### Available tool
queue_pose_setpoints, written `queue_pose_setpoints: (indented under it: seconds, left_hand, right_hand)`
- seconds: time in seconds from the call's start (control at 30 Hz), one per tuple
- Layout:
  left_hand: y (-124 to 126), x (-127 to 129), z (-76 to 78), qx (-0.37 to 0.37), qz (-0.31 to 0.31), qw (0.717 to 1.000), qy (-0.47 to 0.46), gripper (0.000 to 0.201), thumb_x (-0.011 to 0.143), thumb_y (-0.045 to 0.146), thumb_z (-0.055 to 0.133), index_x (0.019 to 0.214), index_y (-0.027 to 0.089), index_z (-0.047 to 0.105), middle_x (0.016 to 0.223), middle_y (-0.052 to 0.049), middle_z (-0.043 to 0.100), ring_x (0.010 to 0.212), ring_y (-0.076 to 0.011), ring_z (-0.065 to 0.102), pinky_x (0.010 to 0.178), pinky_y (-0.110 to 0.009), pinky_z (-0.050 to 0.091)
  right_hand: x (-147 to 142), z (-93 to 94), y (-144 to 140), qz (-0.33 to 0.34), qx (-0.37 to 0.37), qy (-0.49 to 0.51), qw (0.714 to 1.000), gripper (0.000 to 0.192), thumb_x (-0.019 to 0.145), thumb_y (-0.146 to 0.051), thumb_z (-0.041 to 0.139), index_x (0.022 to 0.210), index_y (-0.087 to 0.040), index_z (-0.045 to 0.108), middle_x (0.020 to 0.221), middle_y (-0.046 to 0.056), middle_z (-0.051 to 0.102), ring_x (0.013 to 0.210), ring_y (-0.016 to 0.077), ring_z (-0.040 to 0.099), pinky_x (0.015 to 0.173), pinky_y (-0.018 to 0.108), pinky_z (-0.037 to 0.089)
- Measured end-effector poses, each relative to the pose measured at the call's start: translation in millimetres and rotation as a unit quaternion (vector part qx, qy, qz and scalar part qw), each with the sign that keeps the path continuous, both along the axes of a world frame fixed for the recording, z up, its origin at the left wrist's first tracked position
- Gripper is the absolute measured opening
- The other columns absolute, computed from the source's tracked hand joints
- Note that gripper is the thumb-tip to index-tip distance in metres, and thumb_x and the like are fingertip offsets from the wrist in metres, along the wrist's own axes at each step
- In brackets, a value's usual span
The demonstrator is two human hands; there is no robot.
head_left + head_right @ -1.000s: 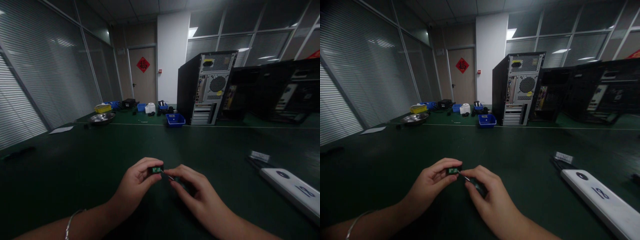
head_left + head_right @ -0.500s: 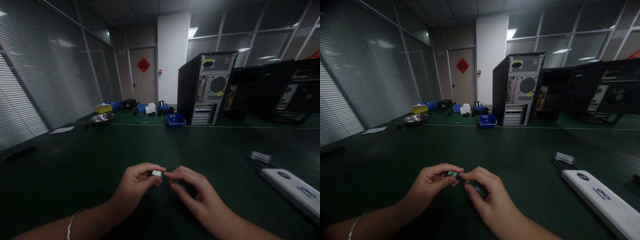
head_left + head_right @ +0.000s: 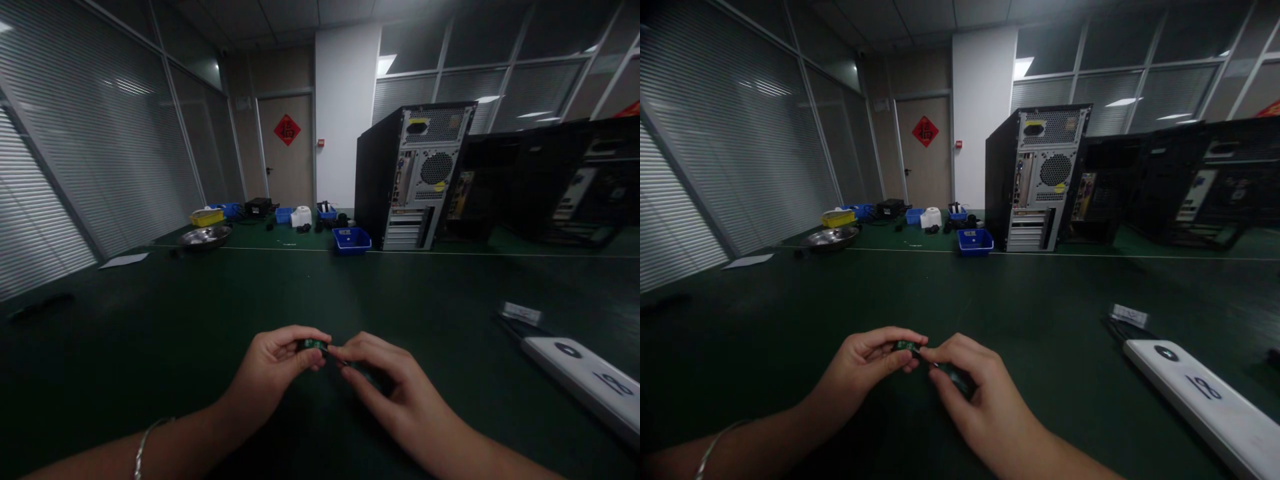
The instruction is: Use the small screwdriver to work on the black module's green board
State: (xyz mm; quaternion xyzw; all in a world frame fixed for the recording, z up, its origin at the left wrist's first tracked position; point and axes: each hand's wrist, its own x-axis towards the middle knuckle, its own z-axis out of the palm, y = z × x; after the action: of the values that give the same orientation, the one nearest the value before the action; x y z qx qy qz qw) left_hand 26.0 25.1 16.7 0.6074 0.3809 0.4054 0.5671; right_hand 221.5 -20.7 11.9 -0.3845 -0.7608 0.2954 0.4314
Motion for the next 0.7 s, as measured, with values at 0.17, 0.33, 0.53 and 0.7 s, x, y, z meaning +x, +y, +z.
queue_pose_setpoints:
  seconds: [0.17, 0.33, 0.53, 0.7]
  left_hand:
    - [1, 0, -1.6, -0.013, -0.019, 1.000, -0.002, 0.019, 0.072, 0.020, 0.073, 0.091, 0.015, 0.075, 0.079, -0.005, 0.075, 0.071, -0.0160, 0.065, 0.072, -0.029, 0.051]
    - [3, -1, -3.0, -0.011, -0.025, 1.000, -0.005, 0.019, 0.075, 0.023, 0.071, 0.092, 0.015, 0.074, 0.084, -0.005, 0.074, 0.071, -0.0166, 0.063, 0.073, -0.031, 0.050]
    - [-2, -5, 2.8, 0.133, -0.150, 0.970, 0.140, 0.013, 0.083, 0.024, 0.066, 0.091, 0.021, 0.075, 0.091, -0.005, 0.072, 0.092, -0.0224, 0.061, 0.085, -0.035, 0.045]
    - [-9, -3, 11.1, 0.252, -0.259, 0.895, 0.263, 0.014, 0.085, 0.023, 0.065, 0.095, 0.023, 0.074, 0.093, -0.006, 0.068, 0.095, -0.0232, 0.057, 0.085, -0.035, 0.043]
  right_hand:
    - [-1, 2.7, 2, 0.003, -0.011, 0.013, 1.000, 0.022, 0.091, -0.013, 0.059, 0.107, -0.021, 0.072, 0.093, 0.006, 0.071, 0.088, 0.0189, 0.066, 0.078, 0.030, 0.050]
    - [0, 4.6, 2, -0.023, -0.029, 0.022, 0.999, 0.021, 0.091, -0.016, 0.059, 0.106, -0.021, 0.073, 0.093, 0.006, 0.073, 0.088, 0.0207, 0.067, 0.077, 0.033, 0.051]
    - [5, 1.5, 1, -0.100, -0.023, 0.058, 0.993, 0.022, 0.091, -0.024, 0.058, 0.109, -0.022, 0.070, 0.096, 0.007, 0.072, 0.087, 0.0219, 0.067, 0.075, 0.034, 0.052]
    - [4, 0.4, 2, -0.084, -0.020, 0.052, 0.995, 0.022, 0.092, -0.023, 0.058, 0.110, -0.022, 0.070, 0.098, 0.007, 0.072, 0.090, 0.0214, 0.067, 0.076, 0.033, 0.052]
